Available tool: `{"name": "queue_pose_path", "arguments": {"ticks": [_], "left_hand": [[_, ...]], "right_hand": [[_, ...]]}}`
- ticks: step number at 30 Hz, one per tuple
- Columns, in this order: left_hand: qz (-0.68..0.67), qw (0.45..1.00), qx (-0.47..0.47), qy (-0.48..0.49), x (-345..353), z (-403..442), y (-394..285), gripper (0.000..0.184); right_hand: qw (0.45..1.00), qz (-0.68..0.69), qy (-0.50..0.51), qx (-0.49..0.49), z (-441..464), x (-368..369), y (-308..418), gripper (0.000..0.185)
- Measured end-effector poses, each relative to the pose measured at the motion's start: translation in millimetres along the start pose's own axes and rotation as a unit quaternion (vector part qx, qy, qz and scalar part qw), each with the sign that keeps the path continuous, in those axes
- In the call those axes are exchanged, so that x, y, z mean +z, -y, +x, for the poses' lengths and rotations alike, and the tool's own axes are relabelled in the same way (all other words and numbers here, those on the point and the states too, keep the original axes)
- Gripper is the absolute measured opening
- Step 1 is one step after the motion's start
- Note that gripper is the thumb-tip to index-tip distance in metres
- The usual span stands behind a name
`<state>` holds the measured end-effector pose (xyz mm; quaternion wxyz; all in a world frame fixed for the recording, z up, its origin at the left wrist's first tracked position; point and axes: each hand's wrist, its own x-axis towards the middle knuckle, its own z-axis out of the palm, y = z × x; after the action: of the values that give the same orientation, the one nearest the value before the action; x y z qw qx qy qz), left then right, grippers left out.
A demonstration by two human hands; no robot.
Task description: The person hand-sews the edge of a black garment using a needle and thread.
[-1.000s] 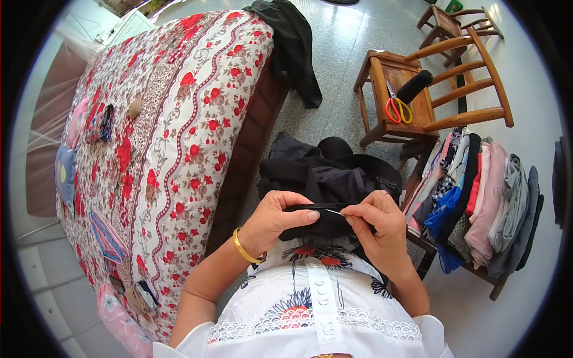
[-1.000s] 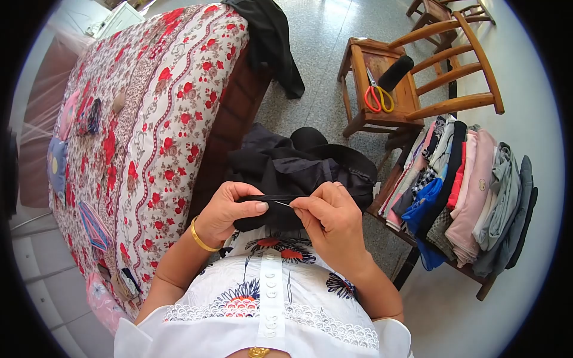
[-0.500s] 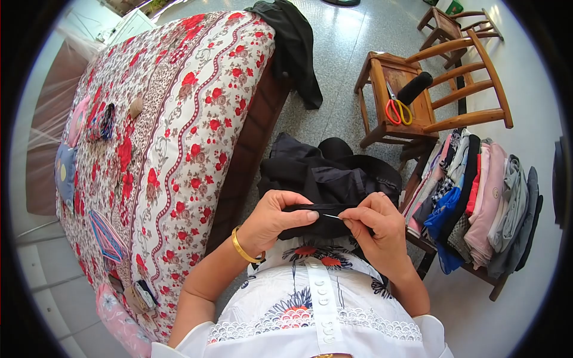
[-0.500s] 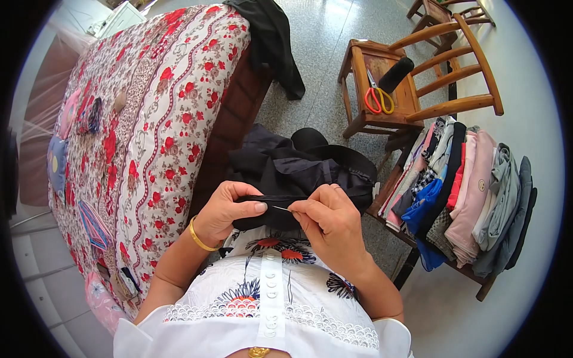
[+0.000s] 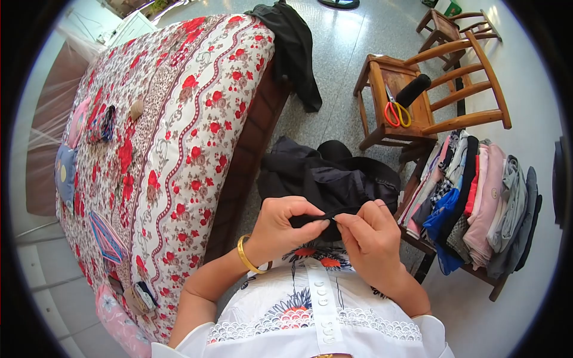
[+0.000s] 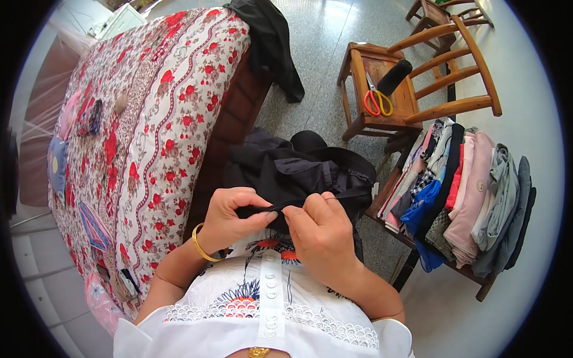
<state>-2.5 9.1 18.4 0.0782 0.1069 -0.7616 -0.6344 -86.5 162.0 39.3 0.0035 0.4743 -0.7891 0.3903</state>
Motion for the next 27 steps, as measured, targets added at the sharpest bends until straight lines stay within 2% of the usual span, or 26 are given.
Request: {"name": "queue_pose_path", "arguments": {"ticks": [4, 6, 9, 13, 15, 16, 18, 19, 21, 22, 24, 25, 26, 27], "left_hand": [[0.072, 0.992, 0.093, -0.045, 3.5, 5.6, -5.9, 0.012], [0.078, 0.991, 0.098, -0.051, 1.4, 7.1, -2.1, 0.013], [0.069, 0.991, 0.103, -0.049, 1.9, 8.1, -0.9, 0.015], [0.059, 0.991, 0.119, -0.03, 4.2, 6.6, 3.2, 0.016], [0.081, 0.988, 0.127, -0.034, 1.1, 7.2, 0.5, 0.016], [0.102, 0.985, 0.134, -0.037, -0.3, 7.3, -0.5, 0.016], [0.122, 0.98, 0.15, -0.04, -1.2, 6.6, 0.9, 0.017], [0.141, 0.975, 0.165, -0.043, -1.2, 6.2, 1.3, 0.017], [0.145, 0.973, 0.178, -0.03, 0.4, 5.5, 0.5, 0.018], [0.15, 0.97, 0.191, -0.018, 1.0, 5.4, 0.1, 0.019], [0.158, 0.966, 0.204, -0.006, 1.6, 6.0, -0.6, 0.02], [0.167, 0.962, 0.216, 0.004, 1.7, 6.2, -0.8, 0.02], [0.167, 0.962, 0.217, 0.002, 1.6, 6.1, -0.5, 0.02], [0.172, 0.96, 0.22, 0.004, 1.3, 5.7, 0.2, 0.019]], "right_hand": [[0.999, -0.002, -0.032, 0.008, 1.3, 2.5, 0.8, 0.018], [0.988, 0.128, -0.006, 0.083, 2.2, -2.5, 5.4, 0.016], [0.979, 0.192, 0.005, 0.07, -0.3, -0.3, 0.5, 0.015], [0.979, 0.188, 0.028, 0.075, -2.4, 1.0, -6.5, 0.015], [0.932, 0.283, 0.073, 0.214, 1.5, -9.8, -0.7, 0.015], [0.932, 0.283, 0.073, 0.213, 1.7, -13.9, -2.8, 0.015], [0.903, 0.332, -0.071, 0.263, 1.2, -24.2, -12.4, 0.009], [0.903, 0.332, -0.071, 0.263, 2.3, -27.6, -17.8, 0.009], [0.965, 0.136, -0.058, 0.218, 6.6, -31.4, -27.6, 0.004], [0.965, 0.135, -0.059, 0.218, 8.8, -28.4, -29.1, 0.004], [0.987, 0.118, 0.028, 0.106, 11.8, -16.4, -33.5, 0.009], [0.984, 0.146, 0.066, 0.081, 9.9, -8.2, -39.8, 0.013], [0.984, 0.146, 0.066, 0.079, 8.6, -3.4, -40.8, 0.013], [0.948, 0.257, 0.113, 0.148, 7.3, 1.5, -39.5, 0.013]]}}
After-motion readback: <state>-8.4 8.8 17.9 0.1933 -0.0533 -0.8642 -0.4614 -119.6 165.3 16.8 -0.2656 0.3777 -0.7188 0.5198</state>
